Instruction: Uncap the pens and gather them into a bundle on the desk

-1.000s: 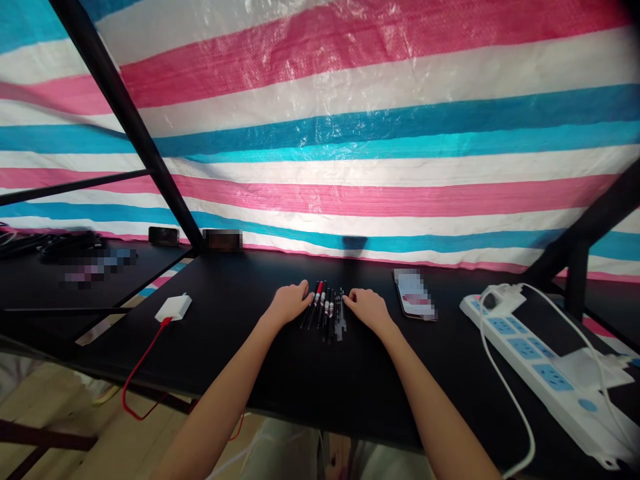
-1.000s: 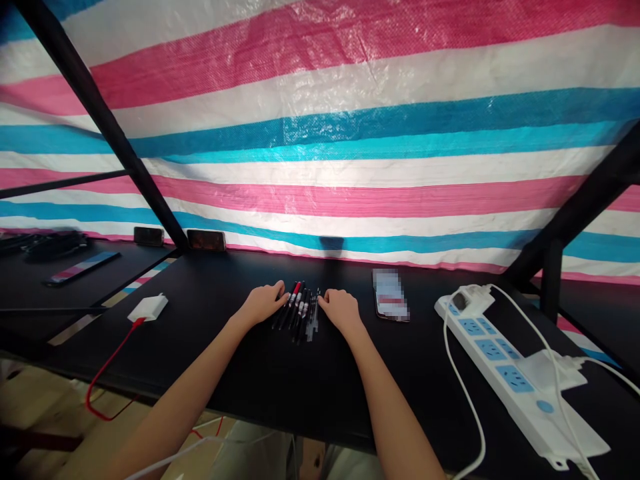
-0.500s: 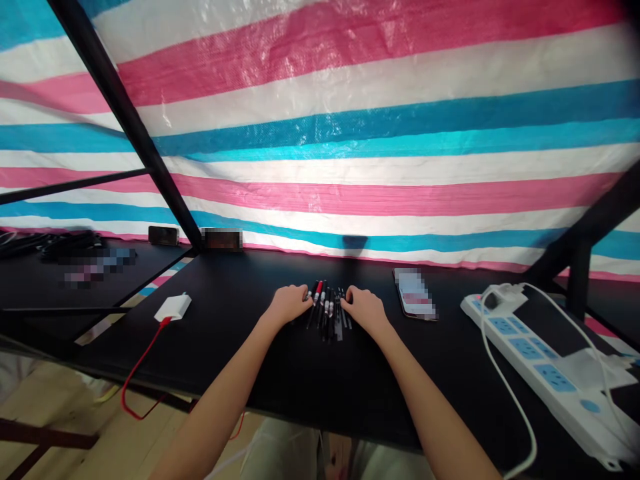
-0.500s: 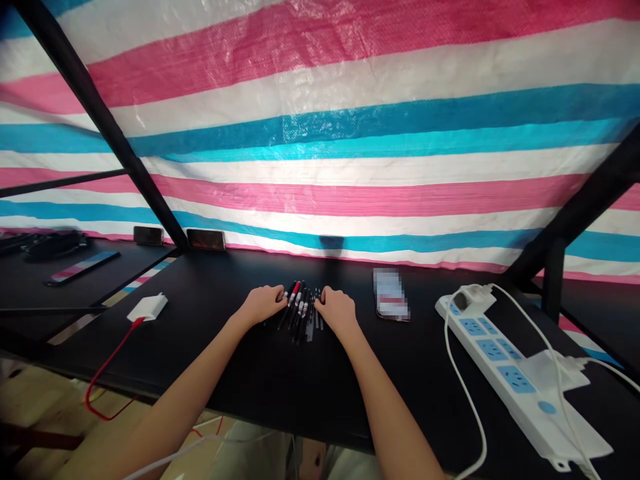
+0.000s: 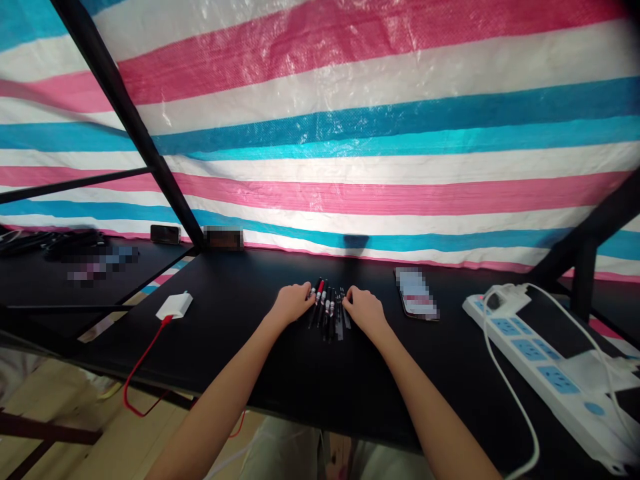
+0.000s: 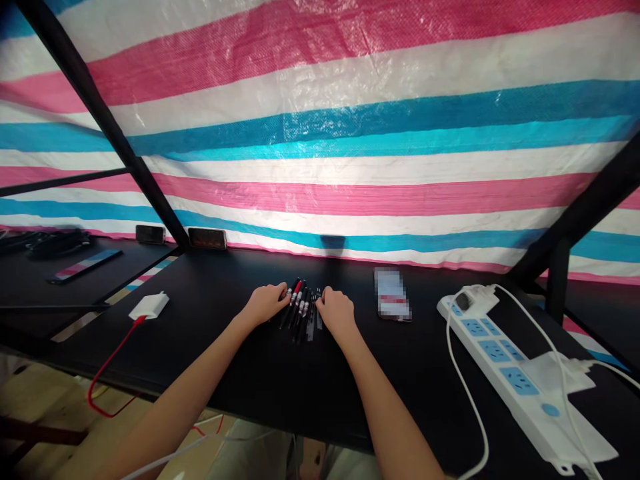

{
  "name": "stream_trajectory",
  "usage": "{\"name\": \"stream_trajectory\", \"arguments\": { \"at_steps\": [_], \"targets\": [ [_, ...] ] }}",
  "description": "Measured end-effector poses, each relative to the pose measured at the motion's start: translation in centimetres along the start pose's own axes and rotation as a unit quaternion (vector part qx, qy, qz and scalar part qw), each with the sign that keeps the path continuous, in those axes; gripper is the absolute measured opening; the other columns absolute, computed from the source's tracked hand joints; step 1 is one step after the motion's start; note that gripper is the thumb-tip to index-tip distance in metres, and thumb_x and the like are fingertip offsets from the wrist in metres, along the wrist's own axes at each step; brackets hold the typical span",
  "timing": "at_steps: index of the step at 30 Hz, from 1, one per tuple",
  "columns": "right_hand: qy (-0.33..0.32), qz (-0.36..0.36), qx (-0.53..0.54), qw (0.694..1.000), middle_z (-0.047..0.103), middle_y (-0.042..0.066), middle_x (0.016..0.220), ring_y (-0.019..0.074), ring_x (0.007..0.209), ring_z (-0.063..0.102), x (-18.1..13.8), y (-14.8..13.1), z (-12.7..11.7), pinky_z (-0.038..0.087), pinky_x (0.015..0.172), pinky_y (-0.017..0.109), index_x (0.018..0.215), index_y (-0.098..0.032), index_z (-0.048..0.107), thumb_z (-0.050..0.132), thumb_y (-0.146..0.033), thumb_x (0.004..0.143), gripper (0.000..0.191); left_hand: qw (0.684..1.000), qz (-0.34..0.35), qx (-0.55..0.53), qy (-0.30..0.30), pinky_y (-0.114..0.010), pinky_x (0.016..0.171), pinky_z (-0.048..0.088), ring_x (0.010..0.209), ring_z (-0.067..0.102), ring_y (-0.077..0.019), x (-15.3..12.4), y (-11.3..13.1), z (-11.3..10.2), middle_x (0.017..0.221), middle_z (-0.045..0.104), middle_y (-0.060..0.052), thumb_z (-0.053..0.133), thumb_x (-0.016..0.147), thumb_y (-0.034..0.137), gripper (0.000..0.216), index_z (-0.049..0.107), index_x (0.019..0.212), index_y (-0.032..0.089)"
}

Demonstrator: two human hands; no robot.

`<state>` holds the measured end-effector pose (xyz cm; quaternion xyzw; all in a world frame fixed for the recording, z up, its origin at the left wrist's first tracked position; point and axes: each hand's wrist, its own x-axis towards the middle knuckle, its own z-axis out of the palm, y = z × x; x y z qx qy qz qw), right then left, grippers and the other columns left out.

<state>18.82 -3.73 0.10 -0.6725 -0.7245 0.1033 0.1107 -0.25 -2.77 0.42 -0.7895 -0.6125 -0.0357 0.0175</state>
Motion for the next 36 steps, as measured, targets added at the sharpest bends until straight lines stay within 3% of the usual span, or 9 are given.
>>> {"name": "stream_trajectory", "arguments": {
  "at_steps": [10, 15, 21, 24, 27, 30, 32, 36],
  "targets": [
    [-0.007, 0.012, -0.018, 1.000, 0.059, 0.008, 0.081, 0.0218, 0.076, 0.059, 0.0, 0.2, -0.2, 0.037, 0.060, 0.027, 0.086, -0.017, 0.051, 0.045, -0.027, 0.077, 0.014, 1.000, 0.003, 0.008, 0.011, -0.026, 0.060, 0.034, 0.069, 0.058, -0.0189, 0.1, 0.1, 0.2, 0.074, 0.061, -0.006, 0.030, 0.085, 0.045, 0.034, 0.051, 0.085, 0.019],
    [0.029, 0.036, -0.042, 0.998, 0.059, 0.012, 0.082, 0.0228, 0.078, 0.060, 0.0, 0.4, 0.1, 0.040, 0.061, 0.027, 0.088, -0.012, 0.049, 0.041, -0.019, 0.077, 0.015, 0.997, -0.015, -0.003, 0.071, -0.027, 0.064, 0.032, 0.072, 0.055, -0.0167, 0.2, 0.1, -0.3, 0.079, 0.060, -0.006, 0.026, 0.087, 0.042, 0.035, 0.051, 0.083, 0.018],
    [0.006, 0.069, -0.056, 0.996, 0.060, 0.015, 0.085, 0.0237, 0.081, 0.060, 0.2, 0.9, -0.4, 0.042, 0.066, 0.029, 0.085, -0.011, 0.057, 0.041, -0.020, 0.078, 0.020, 0.990, -0.006, -0.020, 0.140, -0.028, 0.066, 0.030, 0.078, 0.050, -0.0173, 0.1, 0.4, -1.1, 0.079, 0.058, -0.005, 0.027, 0.088, 0.041, 0.034, 0.050, 0.079, 0.018],
    [-0.003, 0.059, -0.017, 0.998, 0.061, 0.015, 0.083, 0.0249, 0.081, 0.060, 0.4, 1.0, -0.3, 0.042, 0.066, 0.030, 0.079, -0.013, 0.060, 0.041, -0.026, 0.078, 0.023, 0.989, 0.004, -0.044, 0.141, -0.027, 0.066, 0.030, 0.076, 0.050, -0.0162, 0.0, 0.8, -1.1, 0.079, 0.058, -0.004, 0.024, 0.089, 0.041, 0.035, 0.050, 0.082, 0.019],
    [0.013, 0.061, 0.090, 0.994, 0.063, 0.013, 0.078, 0.0231, 0.077, 0.060, 0.9, 1.2, 0.0, 0.041, 0.064, 0.029, 0.074, -0.014, 0.061, 0.037, -0.037, 0.082, 0.034, 0.988, 0.033, -0.056, 0.143, -0.027, 0.067, 0.030, 0.078, 0.049, -0.0159, -0.1, 1.1, -1.0, 0.082, 0.059, -0.004, 0.024, 0.090, 0.040, 0.034, 0.051, 0.086, 0.020],
    [0.008, 0.054, 0.281, 0.958, 0.063, 0.011, 0.068, 0.0172, 0.059, 0.059, 1.5, 1.4, 0.3, 0.041, 0.055, 0.025, 0.071, -0.014, 0.061, 0.023, -0.049, 0.085, 0.053, 0.987, 0.059, -0.053, 0.140, -0.027, 0.068, 0.030, 0.079, 0.048, -0.0157, -0.1, 1.2, -0.8, 0.082, 0.059, -0.003, 0.026, 0.090, 0.039, 0.032, 0.052, 0.086, 0.020],
    [-0.008, 0.038, 0.422, 0.906, 0.064, 0.010, 0.069, 0.0140, 0.049, 0.056, 1.8, 1.6, 0.4, 0.038, 0.046, 0.023, 0.076, -0.013, 0.062, 0.019, -0.054, 0.084, 0.060, 0.987, 0.069, -0.048, 0.139, -0.027, 0.068, 0.030, 0.080, 0.047, -0.0157, -0.1, 1.2, -0.7, 0.083, 0.058, -0.003, 0.026, 0.090, 0.038, 0.032, 0.053, 0.087, 0.020],
    [0.006, 0.028, 0.579, 0.815, 0.065, 0.013, 0.088, 0.0141, 0.060, 0.061, 2.0, 1.7, 0.4, 0.038, 0.045, 0.020, 0.095, -0.011, 0.060, 0.034, -0.053, 0.081, 0.051, 0.986, 0.070, -0.038, 0.146, -0.028, 0.067, 0.030, 0.080, 0.046, -0.0162, 0.2, 1.0, -0.2, 0.083, 0.058, -0.004, 0.027, 0.090, 0.038, 0.032, 0.053, 0.088, 0.021]
  ]
}}
